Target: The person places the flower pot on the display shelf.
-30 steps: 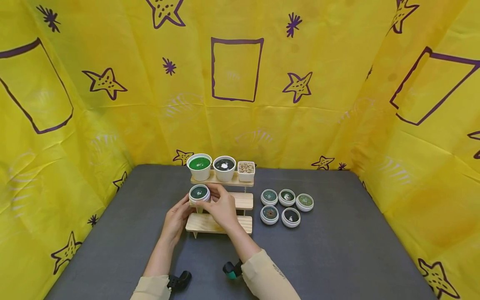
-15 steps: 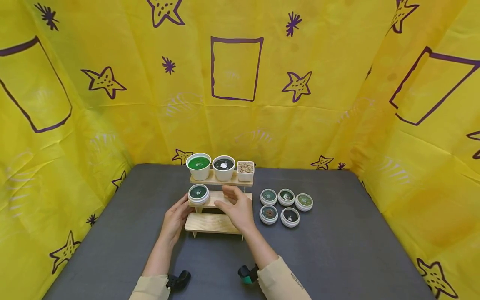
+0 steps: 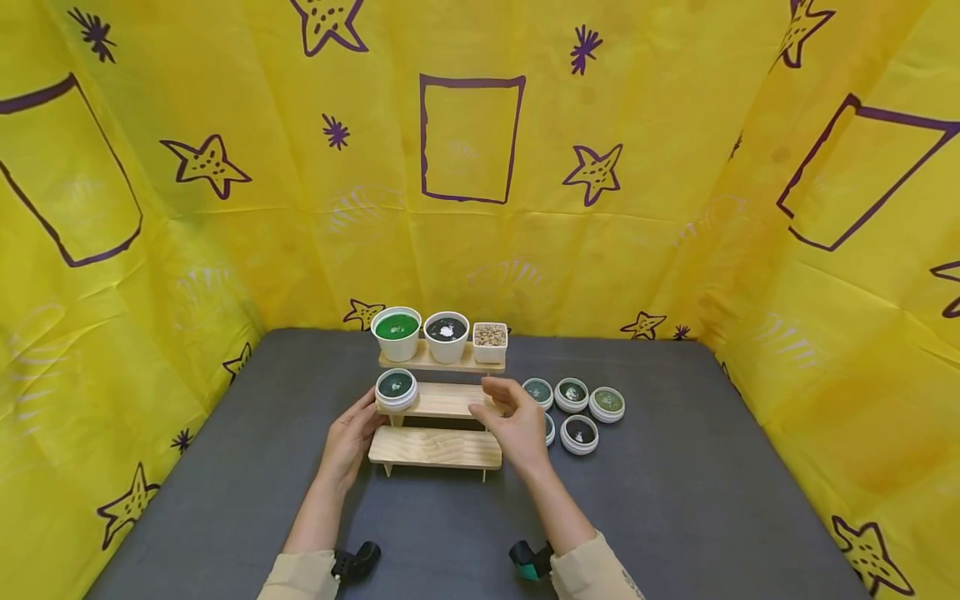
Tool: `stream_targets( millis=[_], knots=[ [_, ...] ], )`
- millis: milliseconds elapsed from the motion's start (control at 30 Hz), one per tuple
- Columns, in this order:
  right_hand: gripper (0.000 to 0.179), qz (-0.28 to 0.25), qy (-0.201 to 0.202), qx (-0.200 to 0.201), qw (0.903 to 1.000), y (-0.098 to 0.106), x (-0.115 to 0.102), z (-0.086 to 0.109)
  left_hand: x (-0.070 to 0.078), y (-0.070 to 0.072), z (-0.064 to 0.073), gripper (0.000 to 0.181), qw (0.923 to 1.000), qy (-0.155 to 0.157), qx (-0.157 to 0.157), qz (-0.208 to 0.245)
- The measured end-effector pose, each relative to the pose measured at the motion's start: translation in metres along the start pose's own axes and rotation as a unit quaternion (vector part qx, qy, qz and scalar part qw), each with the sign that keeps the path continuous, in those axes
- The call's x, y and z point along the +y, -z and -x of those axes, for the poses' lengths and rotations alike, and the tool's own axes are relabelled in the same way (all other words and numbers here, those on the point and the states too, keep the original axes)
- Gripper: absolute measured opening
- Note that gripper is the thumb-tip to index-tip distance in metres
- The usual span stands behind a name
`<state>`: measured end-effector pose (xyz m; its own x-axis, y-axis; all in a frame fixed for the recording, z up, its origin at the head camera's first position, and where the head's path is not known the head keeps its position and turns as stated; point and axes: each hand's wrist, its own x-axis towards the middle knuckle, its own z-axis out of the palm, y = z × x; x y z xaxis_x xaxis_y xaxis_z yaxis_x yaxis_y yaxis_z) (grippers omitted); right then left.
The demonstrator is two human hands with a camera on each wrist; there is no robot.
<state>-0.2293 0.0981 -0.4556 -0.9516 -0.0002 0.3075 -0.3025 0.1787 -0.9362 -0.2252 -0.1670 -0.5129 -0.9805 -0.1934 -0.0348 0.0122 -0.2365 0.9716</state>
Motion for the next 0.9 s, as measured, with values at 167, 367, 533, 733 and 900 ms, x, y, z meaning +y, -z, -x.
stream_targets(
  millis=[167,367,533,733,900],
  knots=[
    [0.041,0.019,-0.012,0.022,0.9995,0.027,0.006,0.001,-0.001,0.001,-0.001,0.048,0.9999,0.011,-0.003,-0.002],
    [0.043,0.036,-0.046,0.046,0.9972,0.06,0.017,0.005,-0.001,0.001,-0.001,0.047,0.9999,0.012,-0.004,-0.001],
    [0.041,0.054,-0.066,0.072,0.9938,0.081,0.024,0.009,0.0,0.001,-0.002,0.047,0.9999,0.011,-0.001,-0.002],
    [0.041,0.049,-0.085,0.105,0.9897,0.1,0.032,0.01,0.003,0.0,0.0,0.046,0.9999,0.011,-0.002,0.002],
    [0.046,0.03,-0.087,0.122,0.9882,0.114,0.045,0.01,0.002,0.0,-0.001,0.047,0.9999,0.015,-0.001,-0.004]
  ],
)
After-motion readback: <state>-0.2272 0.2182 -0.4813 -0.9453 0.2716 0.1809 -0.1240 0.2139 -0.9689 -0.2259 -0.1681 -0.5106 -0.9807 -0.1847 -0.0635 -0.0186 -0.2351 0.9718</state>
